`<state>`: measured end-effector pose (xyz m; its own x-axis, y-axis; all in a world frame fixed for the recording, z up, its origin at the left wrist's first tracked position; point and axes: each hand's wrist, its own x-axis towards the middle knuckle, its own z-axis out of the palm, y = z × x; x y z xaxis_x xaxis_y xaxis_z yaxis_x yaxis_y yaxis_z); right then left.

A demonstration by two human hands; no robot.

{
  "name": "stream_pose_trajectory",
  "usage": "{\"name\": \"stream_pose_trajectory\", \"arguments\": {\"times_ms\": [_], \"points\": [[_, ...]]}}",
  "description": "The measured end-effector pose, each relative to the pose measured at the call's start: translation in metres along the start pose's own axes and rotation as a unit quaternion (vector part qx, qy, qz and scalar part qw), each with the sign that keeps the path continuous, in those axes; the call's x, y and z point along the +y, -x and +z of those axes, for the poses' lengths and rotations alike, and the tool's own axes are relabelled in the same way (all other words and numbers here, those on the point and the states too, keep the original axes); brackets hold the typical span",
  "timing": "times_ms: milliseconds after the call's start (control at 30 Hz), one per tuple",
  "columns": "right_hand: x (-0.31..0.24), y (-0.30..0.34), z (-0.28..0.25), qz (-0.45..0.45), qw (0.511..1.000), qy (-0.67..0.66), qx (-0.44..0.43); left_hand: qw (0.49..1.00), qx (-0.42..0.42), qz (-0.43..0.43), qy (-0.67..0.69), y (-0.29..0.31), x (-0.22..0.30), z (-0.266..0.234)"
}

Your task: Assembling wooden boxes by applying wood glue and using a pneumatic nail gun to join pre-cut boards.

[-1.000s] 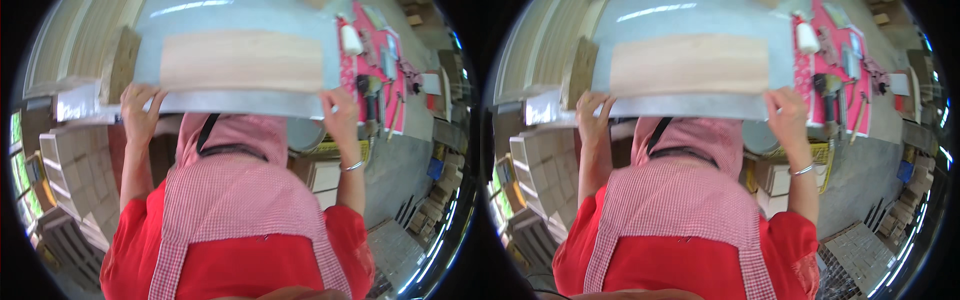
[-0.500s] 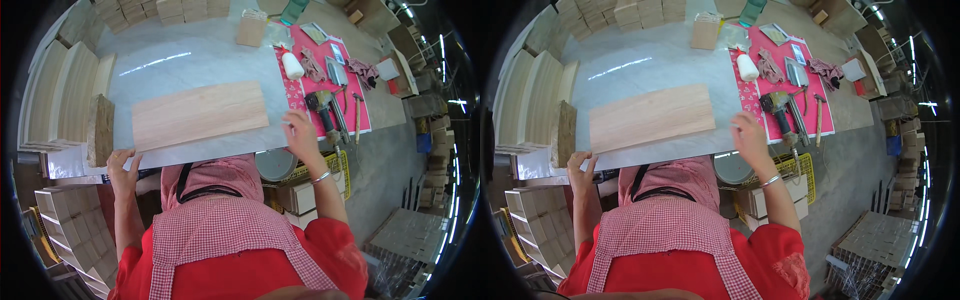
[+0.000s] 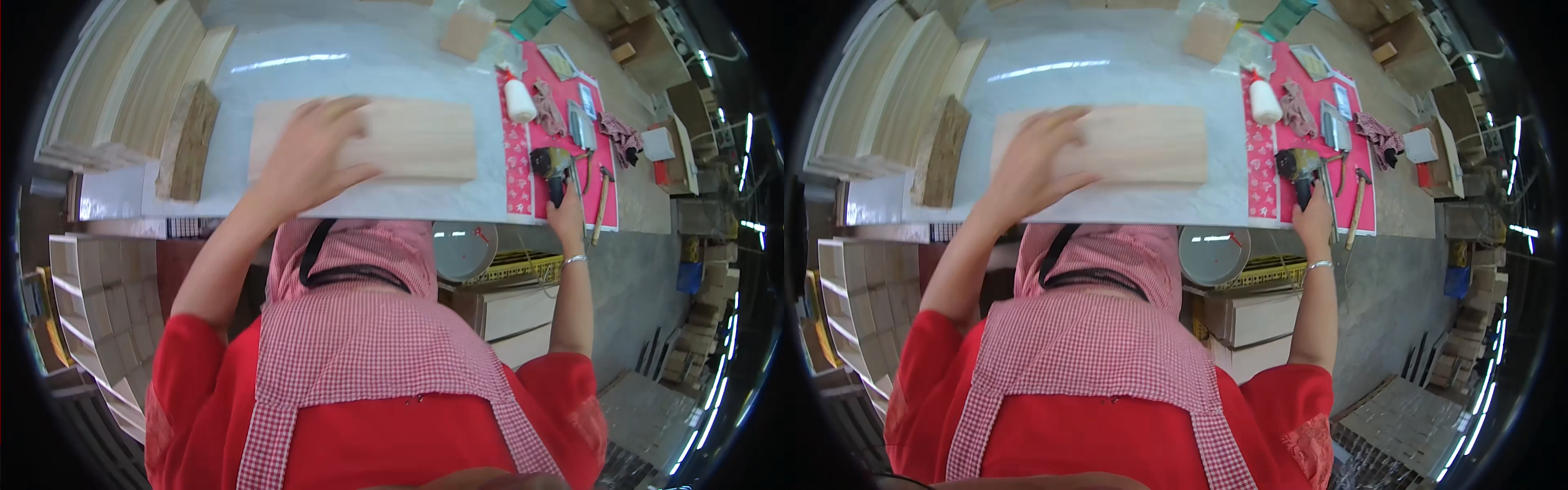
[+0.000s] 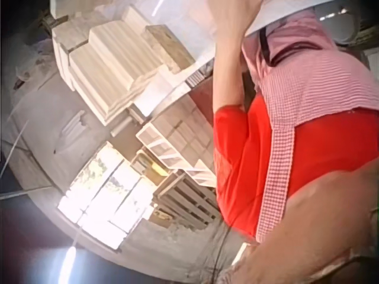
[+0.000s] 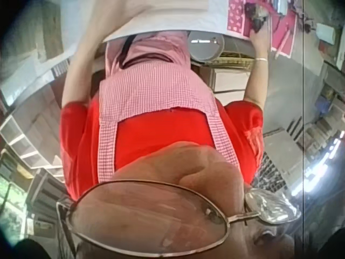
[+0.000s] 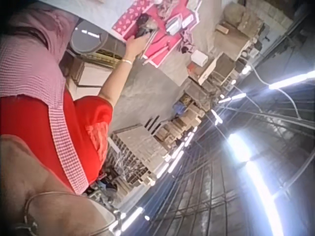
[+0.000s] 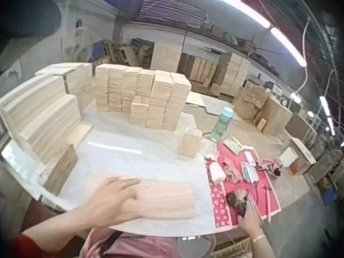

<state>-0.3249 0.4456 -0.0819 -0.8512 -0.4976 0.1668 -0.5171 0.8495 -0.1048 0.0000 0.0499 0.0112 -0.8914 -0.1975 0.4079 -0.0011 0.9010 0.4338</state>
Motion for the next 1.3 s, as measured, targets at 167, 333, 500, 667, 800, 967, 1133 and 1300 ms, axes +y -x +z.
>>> {"name": "stream_pose_trajectory", "arguments": {"times_ms": [167,333,500,667,800,967,1133,1300], "points": [[-0.007,-0.02,-0.008,0.064,0.996,-0.01,-0.057,0.991,-0.096,0.08,-0.05,-0.063,0.012,0.064],[-0.022,-0.031,-0.058,-0.02,0.995,0.051,-0.08,0.98,-0.161,0.072,-0.094,-0.083,0.017,0.079],[-0.081,0.003,-0.124,0.063,0.964,-0.176,-0.189,0.974,-0.216,0.036,-0.059,-0.087,0.016,0.082],[-0.143,0.03,-0.159,0.059,0.948,-0.243,-0.196,0.981,-0.184,0.034,-0.051,-0.085,0.016,0.093],[-0.155,0.035,-0.16,0.006,0.937,-0.298,-0.182,0.985,-0.16,0.034,-0.054,-0.084,0.017,0.095],[-0.164,0.033,-0.163,-0.001,0.93,-0.306,-0.205,0.981,-0.187,0.024,-0.039,-0.084,0.017,0.089],[-0.173,0.03,-0.164,0.022,0.938,-0.257,-0.23,0.94,-0.151,-0.075,-0.295,-0.079,0.054,0.078],[-0.172,0.029,-0.164,-0.004,0.945,-0.245,-0.219,0.973,-0.231,0.004,-0.008,-0.091,0.022,0.068]]}}
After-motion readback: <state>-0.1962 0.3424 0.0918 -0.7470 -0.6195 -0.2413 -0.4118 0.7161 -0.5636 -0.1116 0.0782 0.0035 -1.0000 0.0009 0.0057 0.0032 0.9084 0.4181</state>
